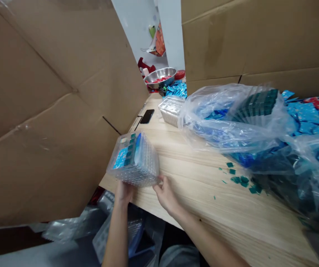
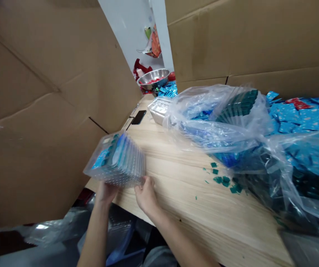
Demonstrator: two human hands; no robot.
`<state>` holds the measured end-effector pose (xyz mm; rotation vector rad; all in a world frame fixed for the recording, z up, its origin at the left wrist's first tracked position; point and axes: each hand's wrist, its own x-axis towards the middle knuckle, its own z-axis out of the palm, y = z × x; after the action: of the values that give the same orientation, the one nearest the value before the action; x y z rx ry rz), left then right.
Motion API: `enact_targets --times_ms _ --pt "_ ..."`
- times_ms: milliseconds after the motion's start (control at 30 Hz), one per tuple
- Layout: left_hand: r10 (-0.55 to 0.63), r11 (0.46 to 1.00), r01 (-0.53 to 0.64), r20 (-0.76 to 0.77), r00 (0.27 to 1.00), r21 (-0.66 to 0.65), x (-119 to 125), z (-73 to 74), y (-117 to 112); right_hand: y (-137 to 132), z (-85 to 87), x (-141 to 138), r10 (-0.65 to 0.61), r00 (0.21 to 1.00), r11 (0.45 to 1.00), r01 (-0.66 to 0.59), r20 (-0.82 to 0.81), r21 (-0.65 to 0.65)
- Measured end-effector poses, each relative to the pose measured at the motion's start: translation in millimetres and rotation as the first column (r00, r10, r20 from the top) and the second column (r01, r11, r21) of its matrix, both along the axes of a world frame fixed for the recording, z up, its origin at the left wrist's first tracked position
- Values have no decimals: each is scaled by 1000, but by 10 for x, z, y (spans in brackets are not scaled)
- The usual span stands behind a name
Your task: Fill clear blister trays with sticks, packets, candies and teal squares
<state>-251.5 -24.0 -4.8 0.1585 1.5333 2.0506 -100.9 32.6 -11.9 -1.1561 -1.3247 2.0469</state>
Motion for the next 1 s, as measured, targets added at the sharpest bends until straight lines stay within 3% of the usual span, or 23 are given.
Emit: enact_targets --times_ms 233,367,500,600,733,867,1000 --pt "111 990 -108 34 993 -88 -34 -201 -318 -78 -90 -206 68 997 995 -65 -38 77" --pt "153 981 -155 -25 988 -118 18 -305 -282 -64 -180 -246 132 991 986 -128 -32 109" --pt "156 971 -183 -177 972 -152 150 -364 -162 -61 -218 -336 184 982 975 -176 -47 134" --pt "109 953 -187 -302 947 -240 319 -400 -103 -57 -205 -441 180 981 972 -167 -69 163" --pt "-40 917 -152 -462 886 -370 402 -380 -29 -4 -180 -524 126 989 972 -108 -75 208" --pt "-119 838 -232 -580 806 -494 254 -267 176 5 -141 -342 112 991 967 -91 -77 237" --pt "-172 737 -318 -621 765 -596 35 -175 508 -35 -64 113 71 995 955 -48 -66 292"
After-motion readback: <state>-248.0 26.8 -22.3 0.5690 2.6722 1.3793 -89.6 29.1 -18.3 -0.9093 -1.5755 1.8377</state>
